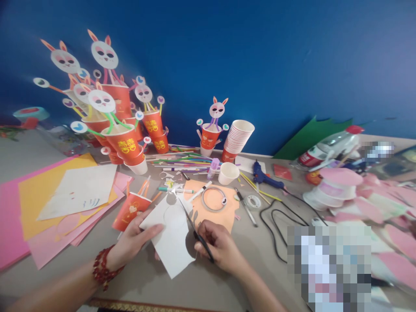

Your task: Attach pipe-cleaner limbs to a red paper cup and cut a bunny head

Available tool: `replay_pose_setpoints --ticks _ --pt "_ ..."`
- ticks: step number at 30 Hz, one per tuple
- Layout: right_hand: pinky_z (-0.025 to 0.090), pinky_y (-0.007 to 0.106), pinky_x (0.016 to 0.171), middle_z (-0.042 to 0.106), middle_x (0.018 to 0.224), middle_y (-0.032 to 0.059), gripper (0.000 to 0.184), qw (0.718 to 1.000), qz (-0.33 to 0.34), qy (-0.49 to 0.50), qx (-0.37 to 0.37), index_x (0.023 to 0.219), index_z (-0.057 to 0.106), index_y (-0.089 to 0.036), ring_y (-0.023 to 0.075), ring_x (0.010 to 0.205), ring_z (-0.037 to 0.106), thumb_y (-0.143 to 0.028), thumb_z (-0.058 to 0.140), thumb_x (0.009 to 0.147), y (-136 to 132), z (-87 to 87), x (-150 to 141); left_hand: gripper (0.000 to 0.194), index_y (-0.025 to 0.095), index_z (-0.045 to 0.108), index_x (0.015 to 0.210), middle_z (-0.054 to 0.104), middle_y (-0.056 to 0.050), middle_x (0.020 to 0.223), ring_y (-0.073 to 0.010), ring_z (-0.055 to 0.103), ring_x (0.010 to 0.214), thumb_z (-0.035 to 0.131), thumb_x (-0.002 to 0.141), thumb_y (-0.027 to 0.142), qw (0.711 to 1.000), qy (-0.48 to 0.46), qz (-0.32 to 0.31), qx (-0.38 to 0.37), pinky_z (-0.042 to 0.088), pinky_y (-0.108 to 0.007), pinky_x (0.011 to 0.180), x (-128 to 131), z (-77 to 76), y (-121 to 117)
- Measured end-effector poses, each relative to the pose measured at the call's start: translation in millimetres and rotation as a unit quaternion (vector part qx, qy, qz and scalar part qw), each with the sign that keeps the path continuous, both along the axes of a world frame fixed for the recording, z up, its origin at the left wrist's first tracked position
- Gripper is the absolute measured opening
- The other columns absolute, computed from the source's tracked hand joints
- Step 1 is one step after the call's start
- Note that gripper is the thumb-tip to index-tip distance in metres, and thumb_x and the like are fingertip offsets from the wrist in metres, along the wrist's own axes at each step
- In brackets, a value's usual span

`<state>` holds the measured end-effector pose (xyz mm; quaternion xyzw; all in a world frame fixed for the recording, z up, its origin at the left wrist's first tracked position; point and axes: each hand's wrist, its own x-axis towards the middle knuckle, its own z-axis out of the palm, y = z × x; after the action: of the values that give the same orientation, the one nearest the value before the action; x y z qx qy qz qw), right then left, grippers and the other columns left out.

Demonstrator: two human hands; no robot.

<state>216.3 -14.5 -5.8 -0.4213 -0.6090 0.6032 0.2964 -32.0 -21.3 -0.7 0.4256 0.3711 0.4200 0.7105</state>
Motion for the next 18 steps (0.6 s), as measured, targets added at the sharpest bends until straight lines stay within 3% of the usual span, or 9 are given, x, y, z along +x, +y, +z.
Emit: replay_pose_setpoints --ticks 18 --pt "0.025 0.022 0.045 0.044 0.056 -0.0054 0.054 1.000 0.006 -0.006 0.021 0.065 0.037 -0.022 0.0089 0.050 0.035 -0.065 0.069 0.074 1.3 -1.1 5.8 0.030 0.015 0.057 0.102 0.069 0.000 0.059 -0.0131 0.061 0.041 0.066 0.086 0.038 1.000 0.005 -0.007 -0.005 0.050 -0.021 0.041 -2.5 6.4 1.8"
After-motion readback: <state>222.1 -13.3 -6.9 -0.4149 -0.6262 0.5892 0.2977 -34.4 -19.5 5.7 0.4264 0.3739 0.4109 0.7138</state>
